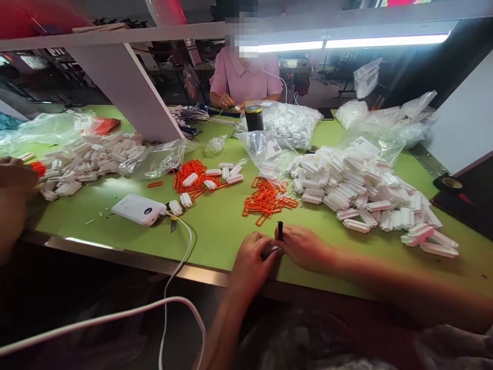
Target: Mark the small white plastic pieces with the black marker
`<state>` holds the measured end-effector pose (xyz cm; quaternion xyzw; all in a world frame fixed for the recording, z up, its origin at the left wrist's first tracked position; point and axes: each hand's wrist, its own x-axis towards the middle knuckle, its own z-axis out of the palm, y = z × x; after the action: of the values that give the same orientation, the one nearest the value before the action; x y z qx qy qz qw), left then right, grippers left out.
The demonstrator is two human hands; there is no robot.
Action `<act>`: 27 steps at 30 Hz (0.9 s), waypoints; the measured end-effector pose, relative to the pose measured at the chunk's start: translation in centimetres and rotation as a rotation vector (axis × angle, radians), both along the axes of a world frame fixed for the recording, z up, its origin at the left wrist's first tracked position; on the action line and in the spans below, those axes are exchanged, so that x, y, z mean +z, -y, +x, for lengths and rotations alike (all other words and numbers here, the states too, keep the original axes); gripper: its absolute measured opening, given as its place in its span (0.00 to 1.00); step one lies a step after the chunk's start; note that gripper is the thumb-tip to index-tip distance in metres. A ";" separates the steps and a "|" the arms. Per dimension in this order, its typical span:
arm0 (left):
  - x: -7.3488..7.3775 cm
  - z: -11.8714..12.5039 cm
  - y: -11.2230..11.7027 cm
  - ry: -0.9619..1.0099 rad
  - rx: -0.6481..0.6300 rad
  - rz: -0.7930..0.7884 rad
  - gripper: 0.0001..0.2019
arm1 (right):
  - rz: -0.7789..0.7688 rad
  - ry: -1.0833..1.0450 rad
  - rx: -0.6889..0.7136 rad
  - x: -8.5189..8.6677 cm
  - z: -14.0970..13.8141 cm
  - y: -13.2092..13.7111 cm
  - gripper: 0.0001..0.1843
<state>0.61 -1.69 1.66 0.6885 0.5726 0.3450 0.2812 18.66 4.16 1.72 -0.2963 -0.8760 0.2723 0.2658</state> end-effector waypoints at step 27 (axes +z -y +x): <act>-0.5 -0.1 0.0 0.022 -0.003 0.027 0.06 | -0.417 -0.330 -0.263 1.0 1.5 0.2 0.16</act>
<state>0.54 -1.71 1.13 0.6891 0.5638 0.3599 0.2788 20.18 3.95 2.72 -0.4071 -0.7002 0.4541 0.3712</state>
